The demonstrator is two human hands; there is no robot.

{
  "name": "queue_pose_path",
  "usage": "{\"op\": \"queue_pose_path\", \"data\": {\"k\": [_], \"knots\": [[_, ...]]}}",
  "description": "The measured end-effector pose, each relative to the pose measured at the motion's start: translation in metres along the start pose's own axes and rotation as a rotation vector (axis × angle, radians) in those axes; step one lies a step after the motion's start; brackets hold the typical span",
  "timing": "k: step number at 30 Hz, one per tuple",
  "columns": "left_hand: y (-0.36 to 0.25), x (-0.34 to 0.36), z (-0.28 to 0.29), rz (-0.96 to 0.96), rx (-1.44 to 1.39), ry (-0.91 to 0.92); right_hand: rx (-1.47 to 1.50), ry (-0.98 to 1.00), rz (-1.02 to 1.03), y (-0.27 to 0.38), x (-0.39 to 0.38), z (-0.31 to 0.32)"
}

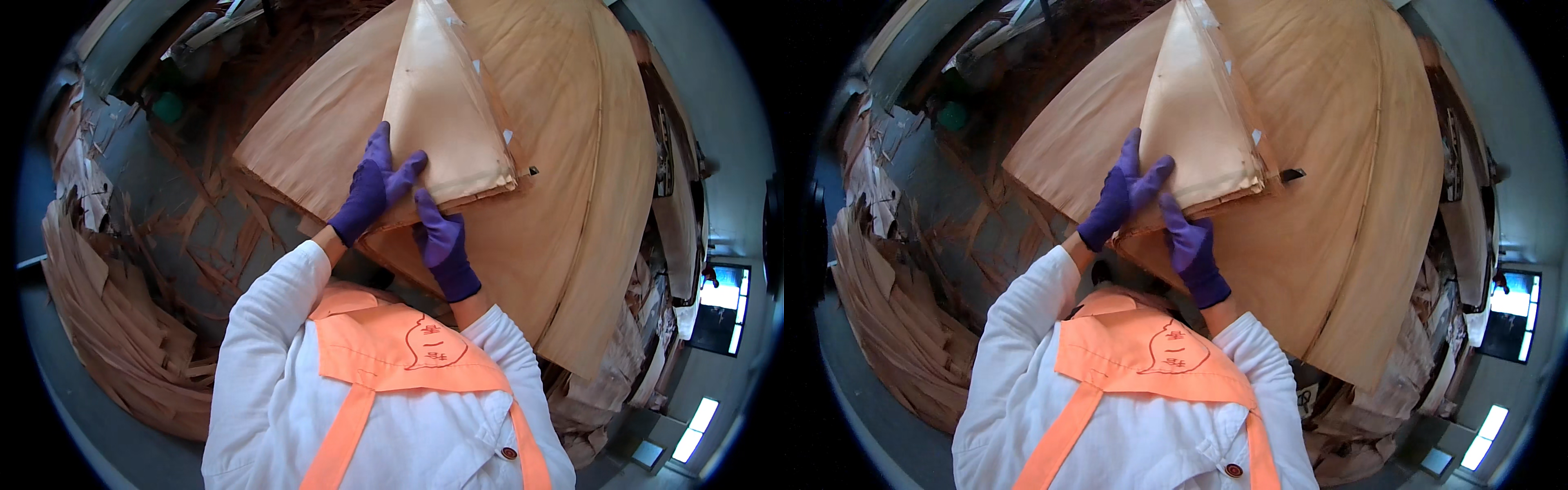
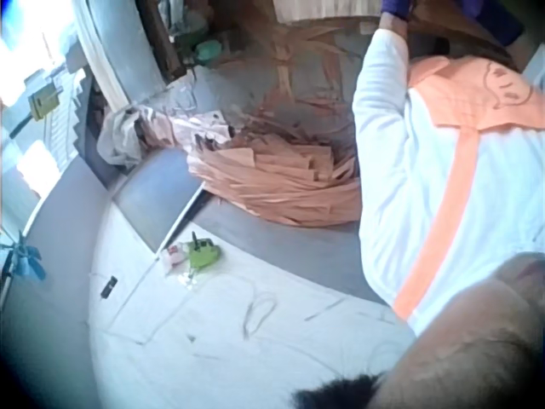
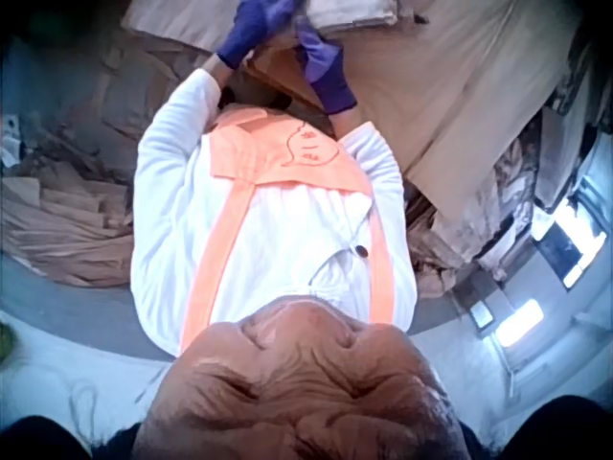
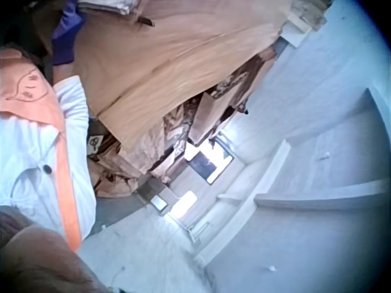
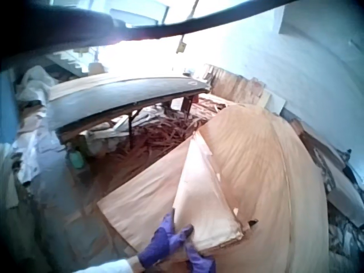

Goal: The person trims wood veneer sheets using a knife, applies adhesive tape to a small veneer patch, and aligns the patch on a large veneer surface.

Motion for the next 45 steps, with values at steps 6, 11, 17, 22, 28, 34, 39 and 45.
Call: {"op": "queue_pose_path", "data": {"k": [6, 11, 17, 22, 28, 34, 39, 45], "knots": [[0.022, 0.009, 0.02, 0.168, -0.567, 0.033, -0.272, 0.046, 0.173, -0.01, -0.005, 0.005], [-0.027, -0.008, 0.106, -0.338, -0.104, -0.521, 0.117, -0.113, -0.276, -0.008, -0.004, 0.0], [-0.065, -0.018, 0.051, -0.409, 0.07, -0.135, -0.026, 0.011, -0.005, -0.001, 0.0, -0.004], [0.0, 0.003, -0.002, -0.102, 0.147, -0.02, 0.042, 0.008, 0.061, 0.015, 0.001, -0.01], [0.004, 0.001, -0.002, 0.044, -0.068, 0.01, -0.332, 0.032, 0.324, -0.001, 0.002, -0.002], [0.01, 0.005, 0.017, 0.091, -0.557, -0.02, -0.557, 0.046, 0.362, 0.007, -0.004, -0.001], [0.015, 0.008, 0.051, 0.341, -0.836, 0.089, 0.128, -0.171, -0.19, -0.01, 0.0, -0.002], [0.021, -0.004, 0.103, -0.437, 0.361, 0.049, 0.311, -0.251, -0.342, -0.003, 0.001, -0.009]]}}
Point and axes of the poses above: each hand's wrist, its own x-axis towards the middle knuckle, its own z-axis out of the back of the hand, y = z × x, the point moved 5 cm from there along x, towards the middle knuckle, and after that the axes turned 2 degrees about x, right-handed, at the moved point
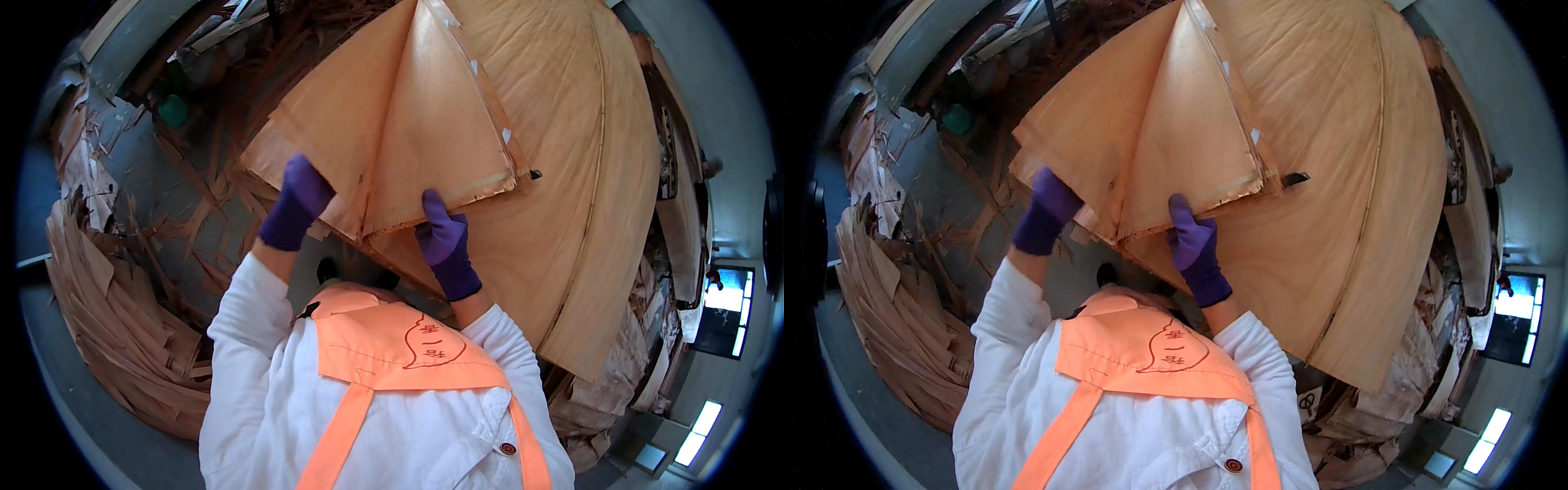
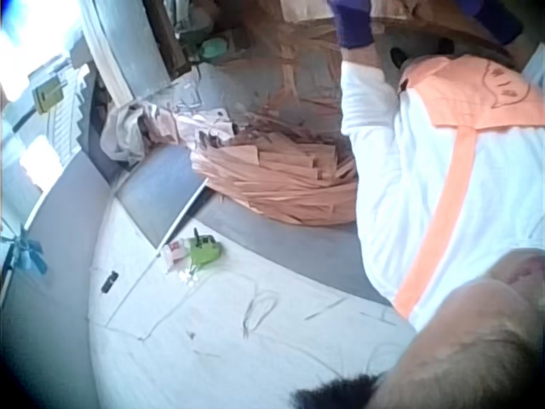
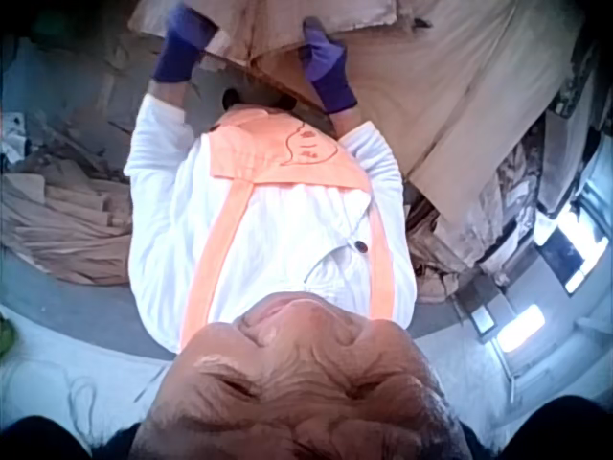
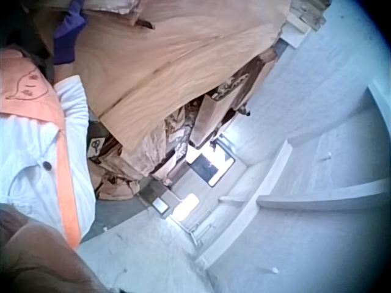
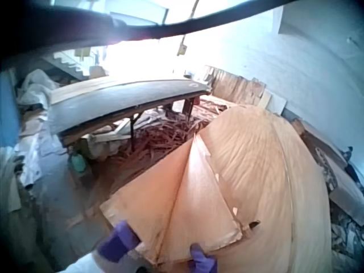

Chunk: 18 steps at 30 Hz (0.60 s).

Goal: The person trims wood veneer sheets using a knife, applies adhesive tape to a small veneer patch, and aligns the patch on a large veneer surface.

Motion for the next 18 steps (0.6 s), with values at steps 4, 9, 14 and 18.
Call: {"op": "queue_pose_path", "data": {"k": [4, 9, 14, 18], "knots": [[-0.054, 0.007, 0.062, 0.439, -1.678, -0.275, -0.047, 0.014, 0.023, -0.005, 0.002, 0.007], [-0.127, 0.014, 0.06, -0.125, -1.339, -0.1, -0.063, 0.101, 0.004, -0.003, 0.0, 0.005], [-0.065, 0.03, -0.053, 0.437, -0.325, 0.013, 0.017, 0.111, -0.001, 0.008, -0.008, -0.012], [-0.038, 0.025, -0.091, 0.463, -0.283, 0.014, -0.168, 0.148, 0.064, 0.011, -0.007, -0.005]]}}
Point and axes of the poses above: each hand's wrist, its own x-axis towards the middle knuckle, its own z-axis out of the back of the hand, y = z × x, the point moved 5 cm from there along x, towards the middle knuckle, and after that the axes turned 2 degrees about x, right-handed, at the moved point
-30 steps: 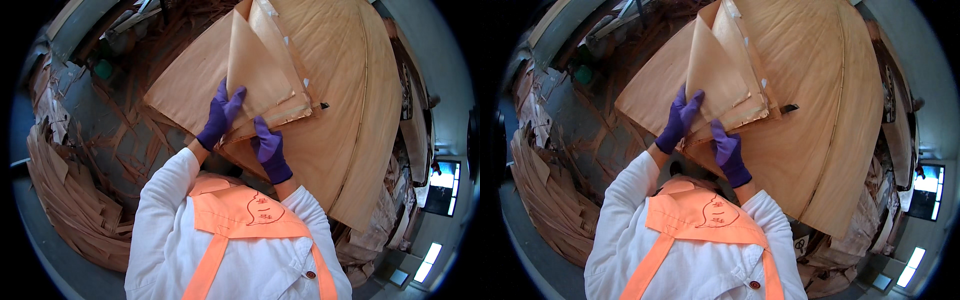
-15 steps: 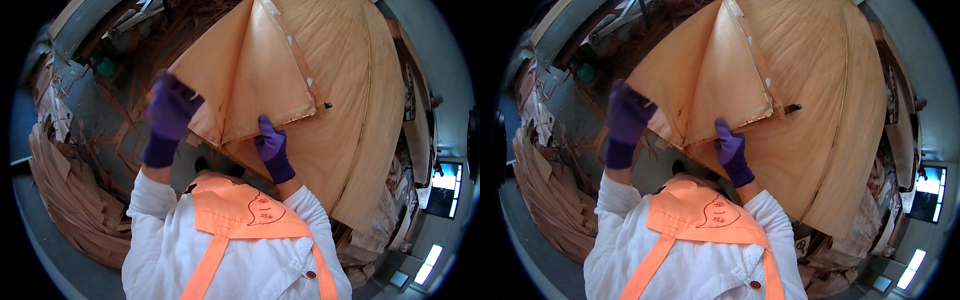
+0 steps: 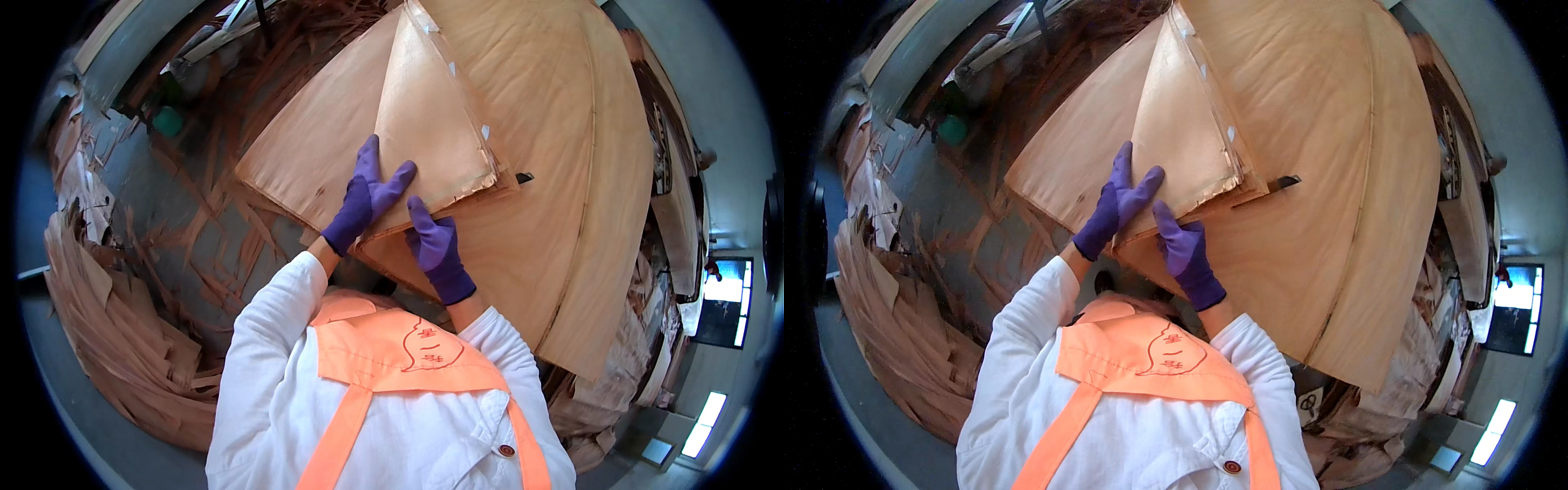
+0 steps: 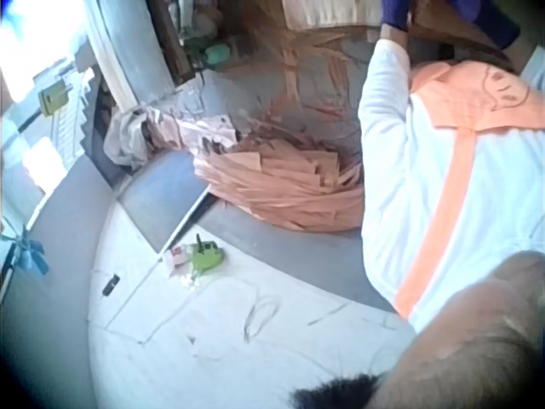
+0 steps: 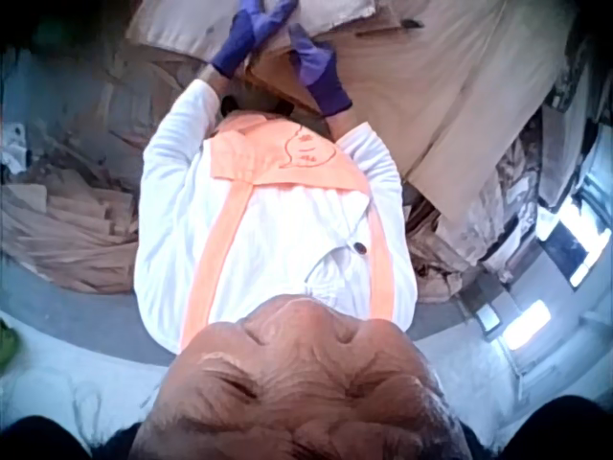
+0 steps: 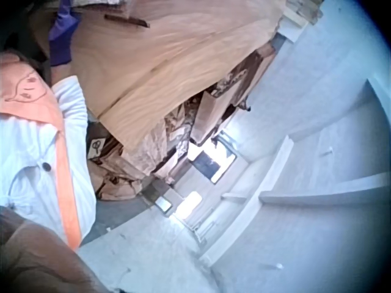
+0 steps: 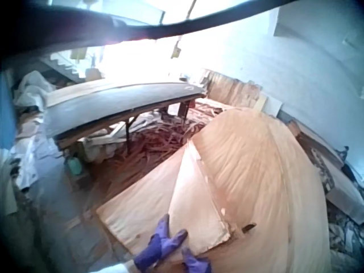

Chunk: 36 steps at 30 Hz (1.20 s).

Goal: The person trims wood veneer sheets using a knife, applies adhesive tape to a small veneer patch, and aligns the patch on a large veneer surface.

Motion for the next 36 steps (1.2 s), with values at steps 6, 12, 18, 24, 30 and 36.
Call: {"op": "queue_pose_path", "data": {"k": [6, 12, 18, 24, 30, 36], "knots": [[-0.011, -0.007, 0.006, 0.033, -0.435, 0.083, -0.038, 0.087, 0.102, 0.006, 0.0, -0.009], [0.009, 0.001, 0.006, 0.052, -0.701, 0.024, 0.053, -0.017, -0.069, -0.005, 0.001, -0.008], [0.08, 0.013, 0.059, -0.11, -0.444, -0.013, -0.024, 0.051, 0.123, -0.005, 0.002, -0.008], [-0.058, -0.03, 0.142, -0.438, -0.135, -0.392, 0.197, -0.115, -0.113, -0.012, 0.004, -0.004], [-0.064, -0.028, 0.061, -0.394, -0.059, -0.192, 0.045, 0.029, -0.004, -0.014, 0.007, -0.002], [-0.007, 0.001, 0.003, -0.047, -0.086, -0.025, -0.011, 0.062, 0.022, -0.003, 0.002, -0.006]]}}
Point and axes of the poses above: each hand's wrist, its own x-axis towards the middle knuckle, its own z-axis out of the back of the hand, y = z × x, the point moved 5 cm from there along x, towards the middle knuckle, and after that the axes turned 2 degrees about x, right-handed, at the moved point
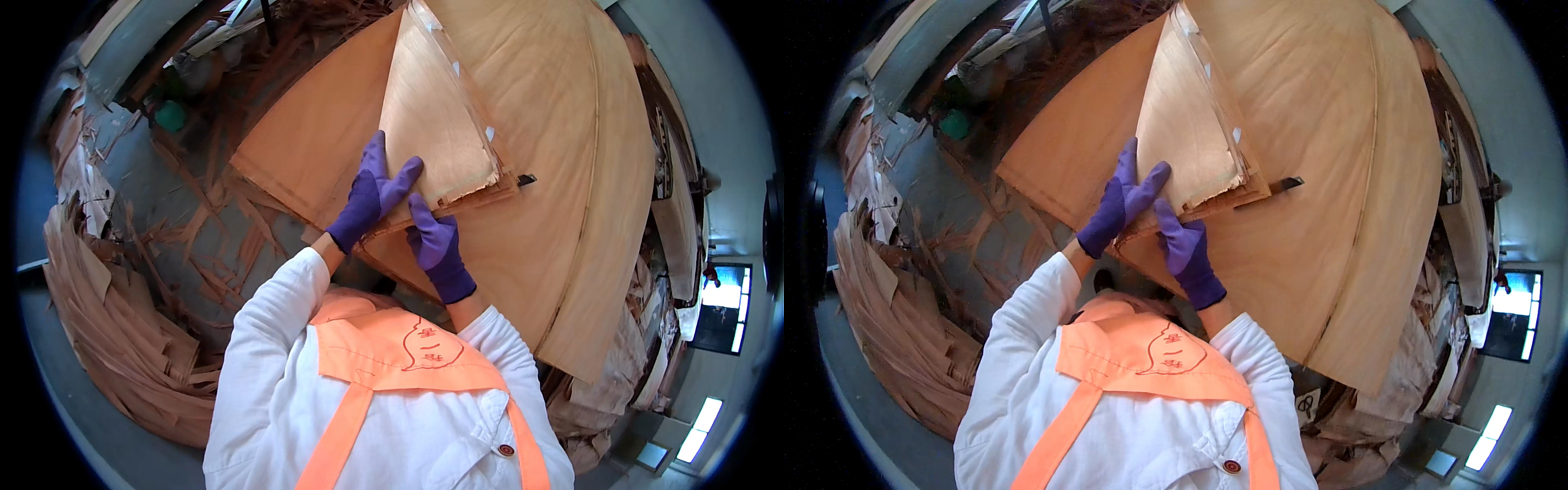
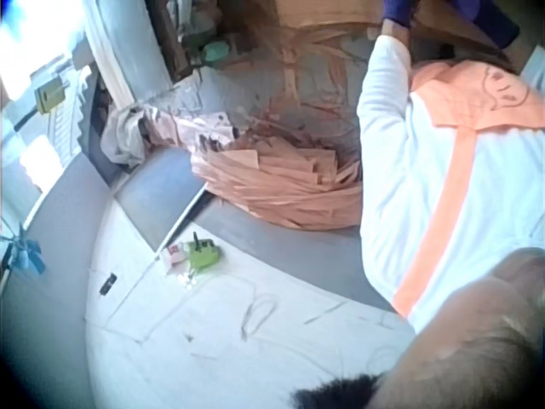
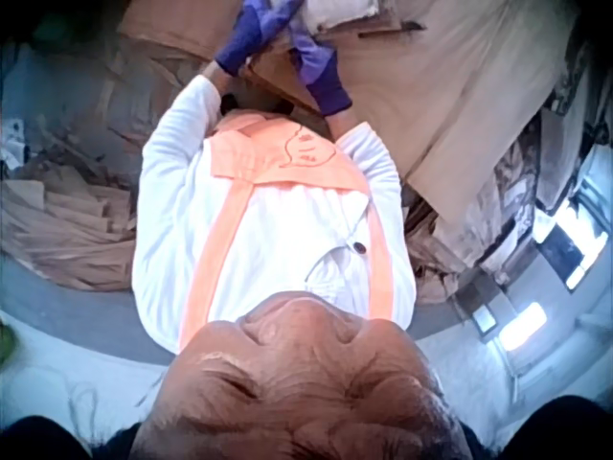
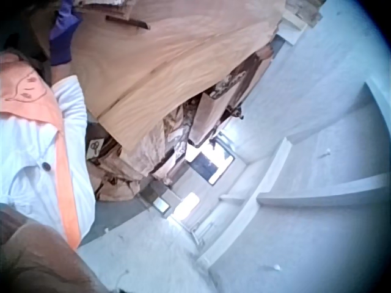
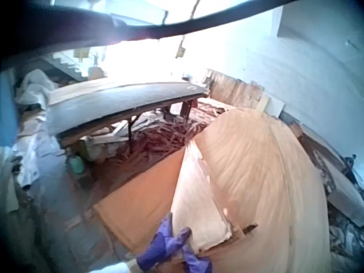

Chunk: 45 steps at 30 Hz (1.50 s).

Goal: The person trims wood veneer sheets using a knife, applies adhesive tape to a small veneer patch, and aligns the patch on a large veneer surface.

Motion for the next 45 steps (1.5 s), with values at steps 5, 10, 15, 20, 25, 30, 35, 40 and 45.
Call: {"op": "queue_pose_path", "data": {"k": [5, 10, 15, 20, 25, 30, 35, 40, 45], "knots": [[-0.003, -0.005, -0.002, 0.072, -0.315, 0.059, -0.072, 0.022, 0.114, 0.001, 0.001, 0.005], [0.004, 0.0, 0.013, 0.111, -0.524, 0.015, 0.022, -0.094, 0.04, 0.002, 0.001, -0.002], [0.05, 0.006, 0.061, 0.289, -0.932, -0.007, 0.124, -0.175, -0.095, 0.006, -0.001, -0.007], [0.016, -0.016, 0.132, 0.015, -0.797, -0.347, 0.074, -0.168, -0.141, -0.005, 0.002, 0.008], [-0.085, -0.04, 0.118, -0.662, 0.016, -0.525, 0.144, -0.15, -0.059, -0.007, 0.006, 0.004], [-0.005, -0.004, 0.01, 0.045, 0.09, -0.012, 0.004, -0.01, 0.085, -0.004, 0.005, 0.005], [-0.005, -0.01, 0.0, 0.116, -0.171, 0.058, -0.037, -0.039, 0.115, 0.002, 0.0, 0.007], [0.003, -0.006, 0.007, 0.007, -0.48, 0.011, 0.05, -0.072, -0.011, 0.0, 0.001, 0.006], [0.038, -0.003, 0.053, -0.005, -0.468, -0.034, -0.12, -0.094, 0.198, -0.005, 0.005, 0.013]]}}
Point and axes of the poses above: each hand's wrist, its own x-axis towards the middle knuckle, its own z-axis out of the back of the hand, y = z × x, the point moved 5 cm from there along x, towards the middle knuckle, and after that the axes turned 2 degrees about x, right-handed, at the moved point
